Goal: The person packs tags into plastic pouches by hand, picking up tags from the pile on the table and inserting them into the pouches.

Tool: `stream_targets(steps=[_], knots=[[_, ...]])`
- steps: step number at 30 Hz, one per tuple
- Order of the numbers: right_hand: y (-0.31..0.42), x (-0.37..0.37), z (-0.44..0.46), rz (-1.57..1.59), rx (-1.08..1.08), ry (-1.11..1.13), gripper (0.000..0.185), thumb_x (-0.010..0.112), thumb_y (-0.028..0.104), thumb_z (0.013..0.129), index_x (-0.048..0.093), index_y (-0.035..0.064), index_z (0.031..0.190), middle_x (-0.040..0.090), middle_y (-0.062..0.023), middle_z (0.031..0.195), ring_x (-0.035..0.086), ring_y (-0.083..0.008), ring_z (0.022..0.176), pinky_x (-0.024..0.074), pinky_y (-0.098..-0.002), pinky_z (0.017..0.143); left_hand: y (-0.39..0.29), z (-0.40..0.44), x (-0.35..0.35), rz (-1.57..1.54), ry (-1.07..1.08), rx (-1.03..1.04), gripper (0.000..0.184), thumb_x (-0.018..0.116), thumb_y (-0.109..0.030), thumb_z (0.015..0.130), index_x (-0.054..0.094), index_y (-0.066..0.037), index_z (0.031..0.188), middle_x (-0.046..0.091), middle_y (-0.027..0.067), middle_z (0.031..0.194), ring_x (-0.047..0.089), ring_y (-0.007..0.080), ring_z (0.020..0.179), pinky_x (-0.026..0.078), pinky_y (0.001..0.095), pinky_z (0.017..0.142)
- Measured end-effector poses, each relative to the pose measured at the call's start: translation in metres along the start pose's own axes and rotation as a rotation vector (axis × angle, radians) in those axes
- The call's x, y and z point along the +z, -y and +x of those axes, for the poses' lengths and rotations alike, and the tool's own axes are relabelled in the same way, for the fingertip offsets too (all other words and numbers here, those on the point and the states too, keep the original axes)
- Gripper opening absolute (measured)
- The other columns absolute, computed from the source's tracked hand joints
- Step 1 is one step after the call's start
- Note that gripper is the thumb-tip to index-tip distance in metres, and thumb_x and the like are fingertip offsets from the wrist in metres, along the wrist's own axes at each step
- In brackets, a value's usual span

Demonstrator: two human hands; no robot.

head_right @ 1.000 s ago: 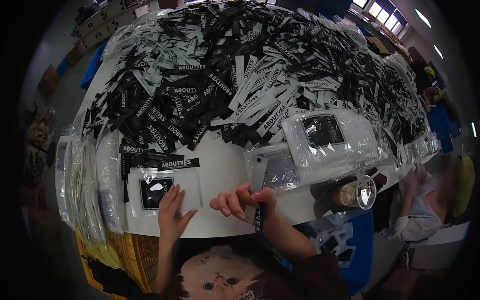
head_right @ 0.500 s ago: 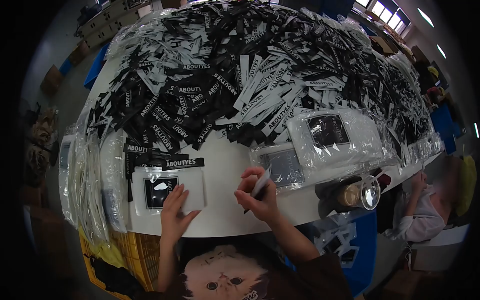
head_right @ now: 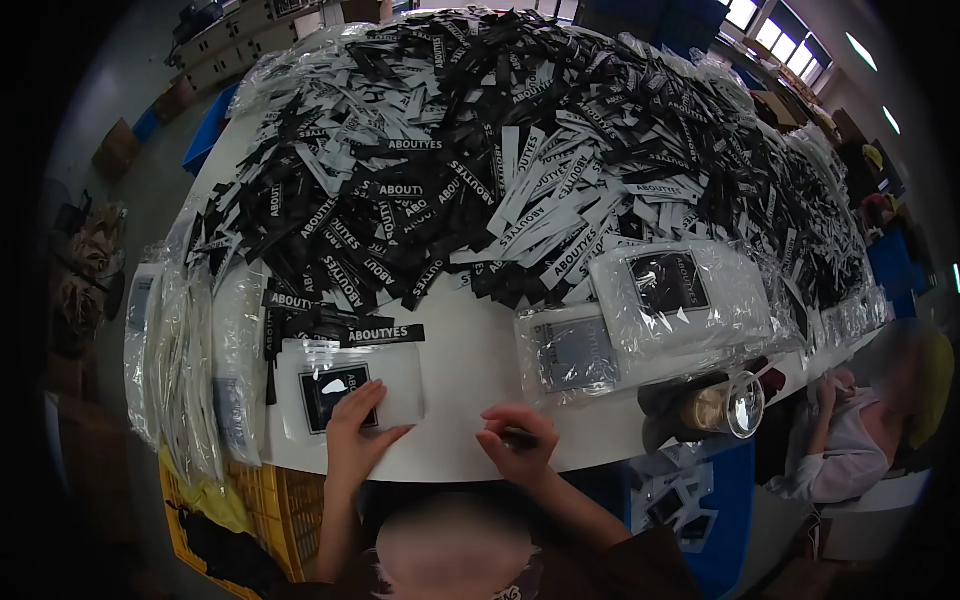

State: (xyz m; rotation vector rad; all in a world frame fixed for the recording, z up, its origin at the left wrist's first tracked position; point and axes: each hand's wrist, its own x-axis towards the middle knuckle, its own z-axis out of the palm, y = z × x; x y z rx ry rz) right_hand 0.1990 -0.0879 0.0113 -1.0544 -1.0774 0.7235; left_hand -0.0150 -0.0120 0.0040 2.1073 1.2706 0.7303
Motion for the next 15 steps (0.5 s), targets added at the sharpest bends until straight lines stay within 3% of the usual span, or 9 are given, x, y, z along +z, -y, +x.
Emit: stream_targets(steps=[2, 4, 6, 8, 9, 10, 11, 12, 15], knots=[[-0.002, 0.003, -0.004, -0.01, -0.058, -0.069, 0.006, 0.057, -0.004, 0.085, 0.061, -0.0033, 0.089, 0.057, -0.0041, 0.059, 0.055, -0.0079, 0.05, 0.0405, -0.0211, 0.043, 0.003, 0.004, -0.003, -0.072, 0.01, -0.004, 0.059, 0.081, -0.02, 0.061, 0.06, -0.002, 0.113, 0.06, 0.0129, 0.117, 0.054, 0.0283, 0.112, 0.04, 0.0361, 0.097], [-0.01, 0.002, -0.009, -0.036, 0.129, 0.108, 0.008, 0.057, -0.004, 0.084, 0.061, -0.0028, 0.091, 0.056, -0.0027, 0.059, 0.052, -0.0075, 0.047, 0.039, -0.0212, 0.043, 0.002, 0.007, -0.013, -0.133, 0.042, -0.02, 0.054, 0.078, -0.018, 0.065, 0.06, -0.002, 0.113, 0.06, 0.0127, 0.118, 0.054, 0.0278, 0.112, 0.04, 0.0351, 0.096], [-0.006, 0.004, -0.011, -0.065, 0.051, 0.084, 0.007, 0.058, 0.0, 0.085, 0.061, -0.0021, 0.091, 0.055, -0.0032, 0.058, 0.05, -0.0078, 0.048, 0.0379, -0.0211, 0.044, 0.002, 0.005, -0.014, -0.196, 0.076, -0.052, 0.048, 0.076, -0.015, 0.068, 0.061, -0.001, 0.112, 0.059, 0.0125, 0.119, 0.054, 0.0273, 0.112, 0.041, 0.0341, 0.095], [-0.007, 0.007, -0.007, -0.401, -0.308, -0.003, 0.006, 0.06, 0.003, 0.085, 0.062, -0.0006, 0.088, 0.055, -0.0037, 0.057, 0.05, -0.0083, 0.047, 0.0376, -0.0211, 0.045, 0.008, 0.003, -0.012, -0.41, 0.009, -0.196, 0.035, 0.067, -0.011, 0.078, 0.061, 0.0, 0.111, 0.063, 0.0139, 0.11, 0.06, 0.0245, 0.101, 0.045, 0.0307, 0.087], [-0.01, 0.007, -0.009, -0.4, -0.311, -0.005, 0.006, 0.06, 0.003, 0.085, 0.062, -0.0006, 0.088, 0.055, -0.0037, 0.057, 0.05, -0.0083, 0.047, 0.0376, -0.0211, 0.045, 0.014, -0.003, -0.01, -0.437, -0.016, -0.306, 0.026, 0.054, -0.008, 0.087, 0.059, 0.002, 0.111, 0.064, 0.0152, 0.099, 0.062, 0.0209, 0.088, 0.047, 0.0276, 0.075], [-0.014, 0.006, -0.011, -0.386, -0.098, 0.053, 0.005, 0.06, 0.004, 0.085, 0.061, 0.0, 0.086, 0.054, -0.0041, 0.057, 0.05, -0.0086, 0.048, 0.0374, -0.0216, 0.045, 0.018, -0.013, -0.005, -0.436, -0.02, -0.301, 0.026, 0.054, -0.008, 0.087, 0.059, 0.002, 0.111, 0.064, 0.0152, 0.099, 0.062, 0.0209, 0.088, 0.047, 0.0276, 0.075], [-0.019, 0.005, -0.013, -0.37, 0.115, 0.111, 0.005, 0.06, 0.005, 0.086, 0.061, 0.0005, 0.084, 0.054, -0.0045, 0.057, 0.05, -0.0089, 0.048, 0.0373, -0.0222, 0.045, 0.023, -0.025, 0.002, -0.4, -0.223, -0.237, 0.024, 0.051, -0.009, 0.089, 0.059, 0.004, 0.107, 0.06, 0.0087, 0.087, 0.055, 0.0139, 0.078, 0.042, 0.0246, 0.067], [-0.024, 0.004, -0.015, -0.369, 0.111, 0.11, 0.005, 0.06, 0.005, 0.086, 0.061, 0.0005, 0.084, 0.054, -0.0045, 0.057, 0.05, -0.0089, 0.048, 0.0373, -0.0222, 0.045, 0.025, -0.03, 0.006, -0.362, -0.422, -0.174, 0.023, 0.048, -0.009, 0.091, 0.059, 0.006, 0.104, 0.056, 0.0022, 0.076, 0.048, 0.0068, 0.067, 0.037, 0.0216, 0.059], [-0.031, 0.003, -0.028, -0.247, 0.234, 0.048, 0.01, 0.06, 0.01, 0.086, 0.06, 0.0006, 0.082, 0.053, -0.0052, 0.057, 0.048, -0.0093, 0.047, 0.0365, -0.0243, 0.045, -0.04, -0.027, -0.017, -0.075, -0.446, 0.152, 0.032, 0.051, 0.002, 0.08, 0.06, 0.002, 0.11, 0.063, 0.0154, 0.103, 0.059, 0.0252, 0.083, 0.046, 0.0308, 0.074]])
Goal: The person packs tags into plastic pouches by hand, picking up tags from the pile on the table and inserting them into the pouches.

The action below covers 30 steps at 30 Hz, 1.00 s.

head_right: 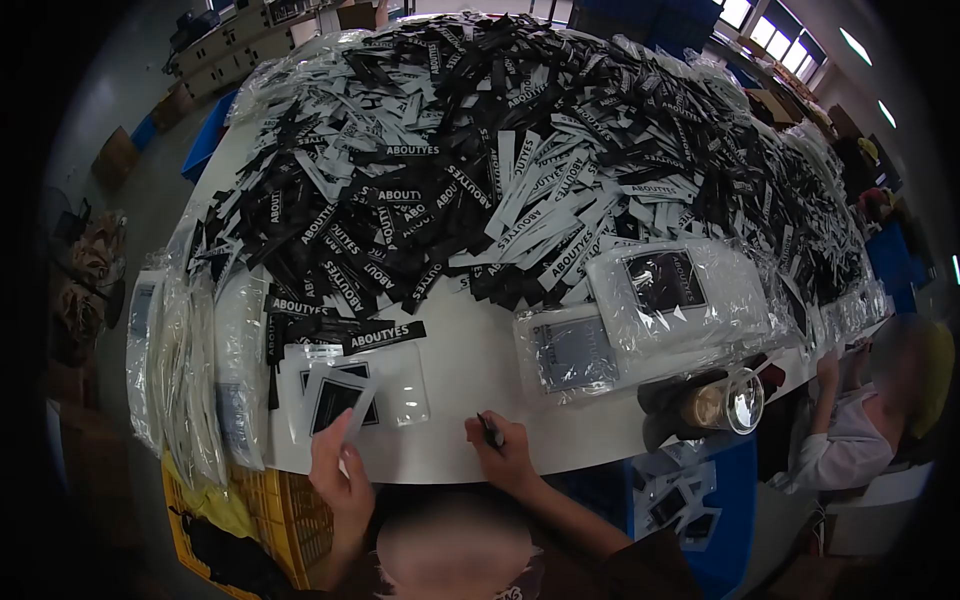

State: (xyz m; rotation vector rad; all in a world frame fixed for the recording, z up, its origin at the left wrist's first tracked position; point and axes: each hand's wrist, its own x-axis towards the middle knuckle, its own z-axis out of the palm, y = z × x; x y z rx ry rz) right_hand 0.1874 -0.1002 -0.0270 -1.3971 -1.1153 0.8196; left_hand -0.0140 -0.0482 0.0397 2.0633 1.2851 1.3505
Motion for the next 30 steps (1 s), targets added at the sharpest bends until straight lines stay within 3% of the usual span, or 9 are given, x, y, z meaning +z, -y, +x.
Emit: stream_targets(steps=[3, 5, 8, 11, 16, 19, 21, 24, 30], knots=[[0.016, 0.0, 0.0, 0.271, 0.167, 0.094, 0.014, 0.06, 0.013, 0.087, 0.06, 0.0004, 0.081, 0.055, -0.0082, 0.059, 0.047, -0.0104, 0.048, 0.0364, -0.0258, 0.046, -0.015, -0.011, 0.011, -0.01, 0.355, 0.133, 0.046, 0.059, 0.005, 0.066, 0.059, -0.001, 0.112, 0.06, 0.0127, 0.111, 0.056, 0.0283, 0.086, 0.046, 0.0356, 0.078], [0.045, -0.001, 0.022, -0.184, 0.121, 0.32, 0.014, 0.061, 0.013, 0.085, 0.06, 0.0001, 0.08, 0.056, -0.0111, 0.06, 0.048, -0.0124, 0.051, 0.038, -0.028, 0.049, -0.008, -0.016, 0.012, -0.018, 0.419, 0.151, 0.046, 0.062, 0.003, 0.066, 0.06, -0.002, 0.111, 0.06, 0.0115, 0.111, 0.055, 0.027, 0.084, 0.046, 0.0338, 0.076], [0.059, -0.002, 0.027, -0.186, 0.24, 0.433, 0.013, 0.064, 0.012, 0.081, 0.06, -0.0004, 0.079, 0.055, -0.0131, 0.062, 0.051, -0.0174, 0.054, 0.0406, -0.0306, 0.053, -0.004, -0.014, 0.004, 0.012, 0.561, 0.096, 0.045, 0.067, -0.004, 0.068, 0.06, -0.003, 0.112, 0.059, 0.0123, 0.112, 0.056, 0.0269, 0.088, 0.048, 0.0328, 0.077], [0.052, 0.009, 0.017, -0.094, 0.075, 0.453, 0.016, 0.068, 0.011, 0.077, 0.06, -0.0012, 0.081, 0.056, -0.0138, 0.064, 0.053, -0.0224, 0.055, 0.0425, -0.0327, 0.055, -0.002, -0.015, -0.004, -0.35, 0.677, -0.451, 0.043, 0.074, -0.016, 0.073, 0.059, 0.001, 0.11, 0.066, 0.0133, 0.093, 0.064, 0.021, 0.078, 0.053, 0.0323, 0.072], [0.056, 0.024, 0.015, -0.107, -0.045, 0.62, 0.02, 0.069, 0.008, 0.071, 0.06, 0.0015, 0.088, 0.058, -0.0147, 0.076, 0.057, -0.0291, 0.067, 0.0446, -0.0328, 0.062, -0.001, -0.018, 0.0, -0.52, 0.442, -0.686, 0.015, 0.062, -0.006, 0.079, 0.06, 0.004, 0.091, 0.067, 0.0089, 0.074, 0.062, 0.0094, 0.067, 0.048, 0.0219, 0.058], [0.061, 0.024, 0.02, 0.031, -0.111, 0.492, 0.027, 0.067, 0.004, 0.068, 0.058, 0.0014, 0.094, 0.059, -0.0151, 0.086, 0.058, -0.0307, 0.074, 0.0465, -0.0348, 0.068, 0.003, -0.023, 0.007, -0.572, 0.328, -0.686, 0.015, 0.061, -0.003, 0.077, 0.058, 0.003, 0.091, 0.063, 0.0074, 0.068, 0.059, 0.0093, 0.061, 0.045, 0.0234, 0.053], [0.078, 0.033, 0.015, -0.35, -0.338, 0.131, 0.042, 0.068, -0.002, 0.058, 0.057, -0.0009, 0.098, 0.059, -0.0138, 0.089, 0.058, -0.0294, 0.075, 0.0478, -0.0354, 0.07, 0.0, -0.022, 0.01, -0.478, 0.344, -0.691, 0.017, 0.062, -0.002, 0.075, 0.058, 0.002, 0.091, 0.061, 0.0078, 0.067, 0.059, 0.0122, 0.059, 0.044, 0.0256, 0.053], [0.068, 0.038, 0.007, -0.427, -0.414, 0.292, 0.054, 0.067, -0.002, 0.057, 0.055, -0.0017, 0.109, 0.059, -0.014, 0.085, 0.058, -0.0298, 0.074, 0.0488, -0.0358, 0.069, -0.01, -0.007, 0.016, -0.201, 0.401, -0.168, 0.024, 0.067, -0.002, 0.066, 0.057, 0.001, 0.087, 0.052, 0.0145, 0.075, 0.056, 0.0331, 0.067, 0.045, 0.0354, 0.056], [0.062, 0.019, 0.013, -0.403, -0.339, 0.161, 0.048, 0.068, -0.002, 0.058, 0.059, -0.0024, 0.105, 0.062, -0.016, 0.087, 0.06, -0.0291, 0.072, 0.0491, -0.0347, 0.064, -0.021, -0.009, 0.015, -0.02, 0.421, -0.163, 0.019, 0.069, -0.002, 0.064, 0.057, 0.002, 0.079, 0.053, 0.0147, 0.081, 0.057, 0.0308, 0.067, 0.046, 0.0367, 0.055]])
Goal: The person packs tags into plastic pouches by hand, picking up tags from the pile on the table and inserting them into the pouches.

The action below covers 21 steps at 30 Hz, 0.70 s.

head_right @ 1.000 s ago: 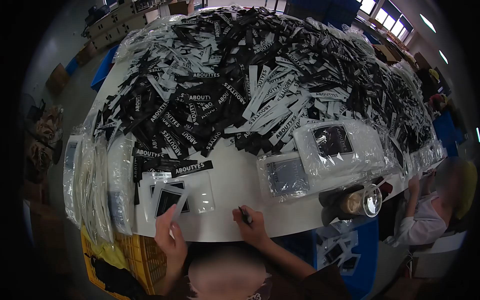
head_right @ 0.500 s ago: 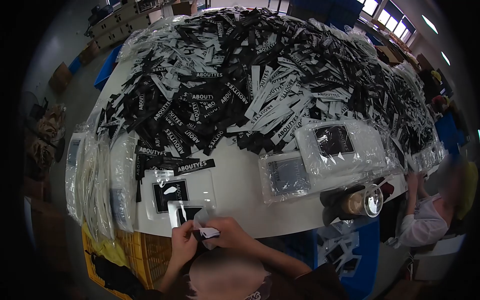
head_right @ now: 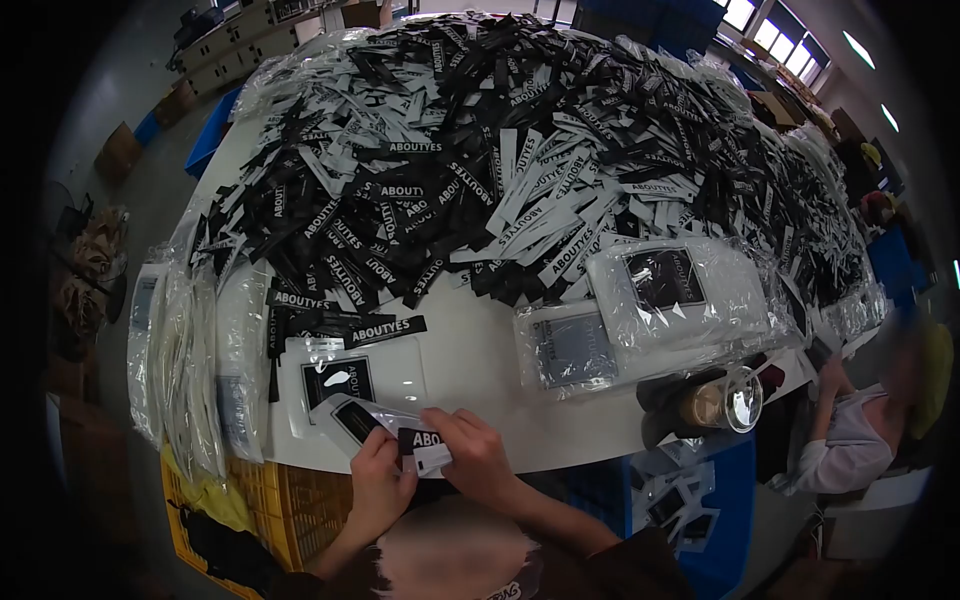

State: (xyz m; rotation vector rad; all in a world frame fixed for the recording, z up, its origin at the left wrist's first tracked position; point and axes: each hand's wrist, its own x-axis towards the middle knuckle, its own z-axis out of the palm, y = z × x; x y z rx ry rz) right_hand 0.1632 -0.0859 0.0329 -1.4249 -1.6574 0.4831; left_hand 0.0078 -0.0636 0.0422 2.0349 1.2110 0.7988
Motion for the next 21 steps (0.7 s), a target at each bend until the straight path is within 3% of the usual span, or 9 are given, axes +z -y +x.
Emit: stream_targets(steps=[2, 4, 5, 7, 9, 13, 17, 19, 21], knots=[[0.004, -0.003, 0.005, 0.009, 0.024, -0.024, 0.041, 0.066, -0.004, 0.06, 0.061, -0.0016, 0.1, 0.064, -0.0152, 0.086, 0.06, -0.028, 0.068, 0.049, -0.0342, 0.063, 0.002, 0.0, -0.003, 0.012, 0.055, -0.024, 0.023, 0.069, -0.001, 0.063, 0.057, 0.002, 0.082, 0.054, 0.0133, 0.082, 0.058, 0.033, 0.07, 0.047, 0.0362, 0.06], [0.002, -0.01, 0.014, 0.25, -0.003, -0.054, 0.033, 0.064, -0.005, 0.067, 0.06, -0.0008, 0.1, 0.063, -0.0085, 0.075, 0.058, -0.0188, 0.06, 0.0465, -0.0292, 0.058, -0.004, 0.005, -0.01, 0.066, -0.308, 0.099, 0.027, 0.069, -0.001, 0.062, 0.057, -0.001, 0.086, 0.057, 0.0103, 0.083, 0.06, 0.0356, 0.077, 0.047, 0.0378, 0.074], [0.006, -0.014, 0.011, 0.251, 0.002, -0.055, 0.033, 0.064, -0.005, 0.067, 0.06, -0.0008, 0.1, 0.063, -0.0085, 0.075, 0.058, -0.0188, 0.06, 0.0465, -0.0292, 0.058, -0.01, 0.008, -0.014, 0.057, -0.408, 0.166, 0.034, 0.072, -0.008, 0.061, 0.057, -0.004, 0.092, 0.058, 0.0105, 0.094, 0.06, 0.036, 0.089, 0.039, 0.0449, 0.092], [0.014, -0.022, 0.003, 0.647, 0.373, 0.218, 0.023, 0.062, -0.003, 0.076, 0.057, 0.0009, 0.098, 0.057, -0.0021, 0.072, 0.052, -0.0092, 0.061, 0.042, -0.024, 0.055, -0.011, 0.002, -0.024, 0.067, -0.274, 0.323, 0.039, 0.073, -0.013, 0.061, 0.056, -0.004, 0.096, 0.056, 0.0116, 0.101, 0.058, 0.0343, 0.095, 0.035, 0.0478, 0.096], [0.013, -0.018, -0.004, 0.816, 0.401, 0.183, 0.019, 0.061, -0.001, 0.079, 0.055, 0.001, 0.097, 0.055, -0.0003, 0.074, 0.051, -0.0064, 0.064, 0.0416, -0.0226, 0.055, -0.007, 0.0, -0.033, 0.074, -0.033, 0.521, 0.06, 0.077, -0.027, 0.062, 0.051, -0.006, 0.112, 0.049, 0.0134, 0.117, 0.051, 0.033, 0.109, 0.027, 0.0527, 0.102], [0.011, -0.024, -0.005, 1.256, 0.677, 0.102, 0.012, 0.059, 0.001, 0.083, 0.052, 0.0023, 0.092, 0.051, 0.0015, 0.079, 0.047, -0.0041, 0.067, 0.0393, -0.0192, 0.059, -0.025, 0.023, -0.024, -0.018, 0.045, 0.381, 0.085, 0.082, -0.033, 0.057, 0.042, -0.003, 0.126, 0.046, 0.0142, 0.117, 0.045, 0.0342, 0.112, 0.032, 0.0494, 0.098], [-0.012, -0.017, -0.008, 0.848, 0.421, -0.142, 0.014, 0.057, 0.003, 0.085, 0.053, 0.0009, 0.099, 0.057, -0.0028, 0.091, 0.054, -0.0079, 0.077, 0.0424, -0.0206, 0.069, -0.002, 0.018, -0.001, 0.129, 0.1, 0.237, 0.094, 0.082, -0.027, 0.056, 0.034, 0.001, 0.132, 0.044, 0.0168, 0.117, 0.044, 0.0324, 0.103, 0.036, 0.0437, 0.089], [-0.035, -0.032, -0.003, 0.265, 0.194, -0.162, 0.02, 0.053, 0.004, 0.089, 0.053, -0.0015, 0.108, 0.058, -0.0106, 0.11, 0.058, -0.0157, 0.095, 0.0434, -0.0255, 0.083, 0.001, 0.02, -0.003, 0.13, 0.117, 0.2, 0.096, 0.081, -0.028, 0.056, 0.032, 0.001, 0.133, 0.043, 0.017, 0.117, 0.044, 0.0322, 0.104, 0.035, 0.0428, 0.09], [-0.04, -0.038, -0.008, 0.352, 0.239, -0.167, 0.026, 0.048, 0.004, 0.092, 0.05, -0.0036, 0.116, 0.056, -0.017, 0.12, 0.056, -0.0238, 0.108, 0.0401, -0.0326, 0.095, 0.001, 0.02, -0.002, 0.126, 0.125, 0.163, 0.097, 0.081, -0.028, 0.056, 0.031, 0.002, 0.134, 0.043, 0.0171, 0.117, 0.043, 0.032, 0.105, 0.034, 0.042, 0.091]])
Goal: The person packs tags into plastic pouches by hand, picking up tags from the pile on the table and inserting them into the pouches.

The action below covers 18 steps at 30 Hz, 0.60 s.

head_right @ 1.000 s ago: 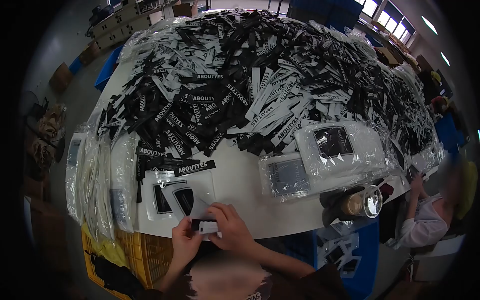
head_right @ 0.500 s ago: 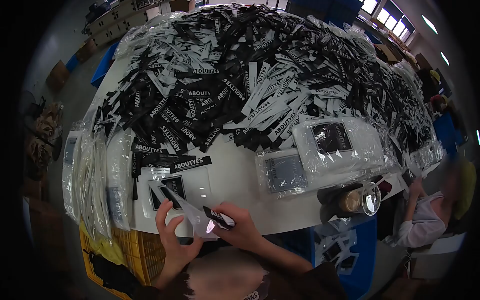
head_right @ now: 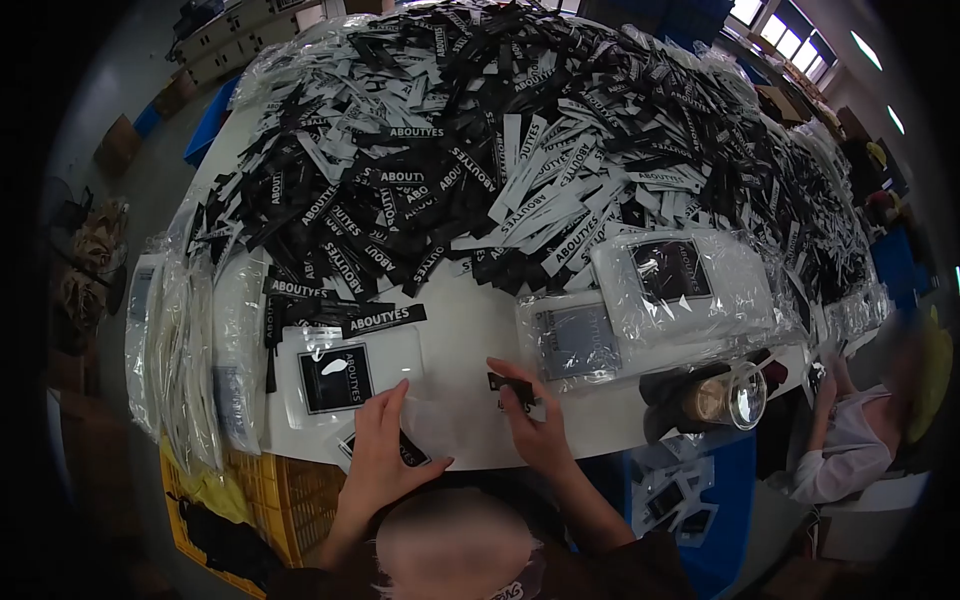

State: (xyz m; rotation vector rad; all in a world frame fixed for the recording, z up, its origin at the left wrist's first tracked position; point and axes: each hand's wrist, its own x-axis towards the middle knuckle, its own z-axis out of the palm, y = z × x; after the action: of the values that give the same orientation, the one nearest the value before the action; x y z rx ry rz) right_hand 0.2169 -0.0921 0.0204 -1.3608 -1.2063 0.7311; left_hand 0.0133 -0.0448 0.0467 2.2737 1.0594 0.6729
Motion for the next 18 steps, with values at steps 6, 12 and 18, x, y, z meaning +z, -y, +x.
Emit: stream_targets(steps=[6, 12, 18], knots=[[0.031, 0.005, -0.003, 1.003, 0.073, -0.021, 0.024, 0.039, 0.016, 0.098, 0.053, -0.0001, 0.108, 0.054, -0.0217, 0.12, 0.05, -0.0324, 0.117, 0.0356, -0.0439, 0.102, -0.006, 0.004, 0.007, -0.018, 0.068, 0.002, 0.099, 0.082, -0.029, 0.056, 0.03, 0.001, 0.135, 0.043, 0.0171, 0.118, 0.042, 0.0322, 0.105, 0.032, 0.0419, 0.091], [0.032, 0.03, -0.009, 0.48, 0.257, 0.176, 0.022, 0.051, 0.007, 0.093, 0.057, -0.0018, 0.112, 0.058, -0.015, 0.119, 0.053, -0.0184, 0.111, 0.0393, -0.0307, 0.095, -0.011, 0.0, 0.007, -0.014, -0.006, 0.123, 0.102, 0.082, -0.028, 0.057, 0.026, -0.003, 0.139, 0.04, 0.0176, 0.123, 0.041, 0.0342, 0.11, 0.034, 0.0435, 0.091], [0.046, 0.029, -0.008, 0.413, 0.278, 0.001, 0.021, 0.056, 0.008, 0.09, 0.061, -0.0013, 0.108, 0.065, -0.0115, 0.105, 0.06, -0.0157, 0.096, 0.0479, -0.0285, 0.08, 0.015, 0.003, -0.02, -0.372, 0.06, -0.147, 0.013, 0.062, -0.01, 0.084, 0.063, 0.002, 0.087, 0.062, 0.016, 0.072, 0.061, 0.0284, 0.058, 0.048, 0.0316, 0.054]])
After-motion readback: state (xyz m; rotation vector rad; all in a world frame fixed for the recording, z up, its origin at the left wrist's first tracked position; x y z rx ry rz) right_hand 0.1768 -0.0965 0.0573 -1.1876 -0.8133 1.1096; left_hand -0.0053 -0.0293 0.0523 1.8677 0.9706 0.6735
